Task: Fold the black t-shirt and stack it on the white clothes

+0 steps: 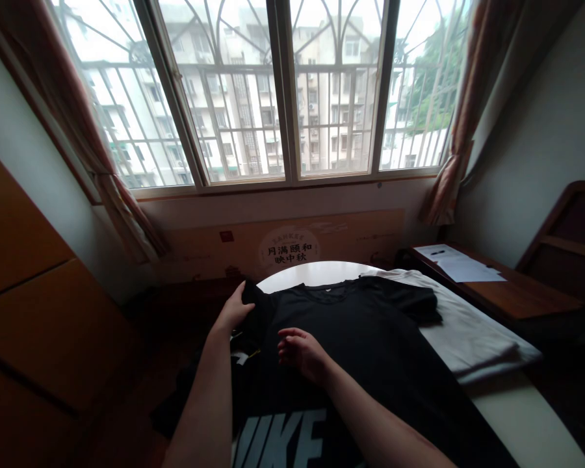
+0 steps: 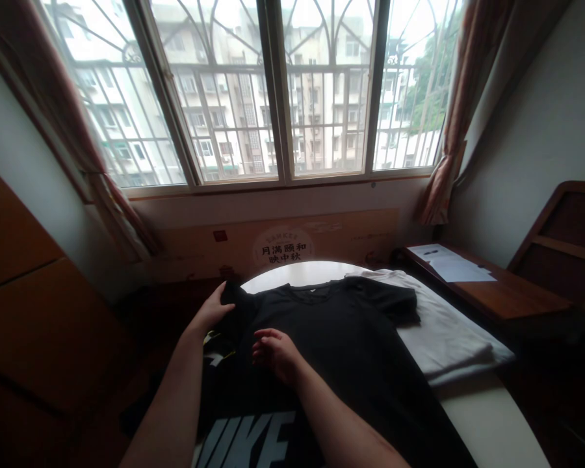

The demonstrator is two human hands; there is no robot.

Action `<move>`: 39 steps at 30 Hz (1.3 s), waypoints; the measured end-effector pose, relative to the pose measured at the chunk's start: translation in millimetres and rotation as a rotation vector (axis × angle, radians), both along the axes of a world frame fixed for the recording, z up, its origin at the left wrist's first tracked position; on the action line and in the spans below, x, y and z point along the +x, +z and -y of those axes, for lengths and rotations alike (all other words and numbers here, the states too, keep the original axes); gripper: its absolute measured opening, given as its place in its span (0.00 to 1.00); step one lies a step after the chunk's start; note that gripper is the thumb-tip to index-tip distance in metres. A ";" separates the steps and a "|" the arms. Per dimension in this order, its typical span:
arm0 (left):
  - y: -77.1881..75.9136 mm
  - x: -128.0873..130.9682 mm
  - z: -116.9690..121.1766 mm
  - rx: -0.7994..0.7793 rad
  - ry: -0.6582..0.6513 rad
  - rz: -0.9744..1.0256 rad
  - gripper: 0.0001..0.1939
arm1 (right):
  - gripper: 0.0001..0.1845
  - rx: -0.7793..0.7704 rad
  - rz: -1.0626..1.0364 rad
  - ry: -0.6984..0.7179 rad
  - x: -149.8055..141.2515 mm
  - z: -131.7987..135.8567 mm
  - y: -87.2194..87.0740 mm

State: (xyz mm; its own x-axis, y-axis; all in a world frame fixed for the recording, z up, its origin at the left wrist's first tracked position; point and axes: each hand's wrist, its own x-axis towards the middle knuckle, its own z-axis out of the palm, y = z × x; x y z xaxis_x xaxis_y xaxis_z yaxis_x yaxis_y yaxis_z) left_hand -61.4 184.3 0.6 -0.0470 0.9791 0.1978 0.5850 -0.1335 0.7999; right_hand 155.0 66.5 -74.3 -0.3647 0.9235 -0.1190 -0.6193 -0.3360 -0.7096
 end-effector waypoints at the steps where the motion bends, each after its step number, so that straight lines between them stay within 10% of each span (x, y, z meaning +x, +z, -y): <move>1: 3.5 4.3 3.4 0.001 -0.016 -0.074 0.44 | 0.19 -0.001 -0.001 0.000 -0.1 -0.2 -0.7; 9: 32.1 59.3 39.0 0.102 -0.318 -0.442 0.40 | 0.18 -0.210 -0.177 -0.106 4.7 -4.5 4.9; 14: 40.8 70.3 47.0 -0.228 -0.619 -0.274 0.27 | 0.19 -0.280 -0.353 -0.114 12.0 -3.3 15.3; 22: 39.9 31.6 40.1 -0.397 -0.304 -0.628 0.15 | 0.21 -0.259 -0.377 -0.098 12.9 -1.4 18.2; 32: 16.1 49.9 39.7 -0.499 -0.447 -0.772 0.16 | 0.21 -0.169 -0.351 -0.147 10.9 -0.4 14.2; 39: 15.3 58.7 49.9 -0.448 -0.387 -0.848 0.08 | 0.37 0.015 -0.068 -0.496 6.2 -12.6 -8.3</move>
State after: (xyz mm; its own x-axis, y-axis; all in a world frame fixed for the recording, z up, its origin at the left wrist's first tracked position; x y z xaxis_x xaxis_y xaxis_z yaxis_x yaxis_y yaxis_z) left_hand -2.7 134.3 15.9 0.2713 0.8895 -0.3677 0.9602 -0.2237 0.1674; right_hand 161.2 79.0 -82.6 0.1120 0.9891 -0.0951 -0.7471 0.0207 -0.6644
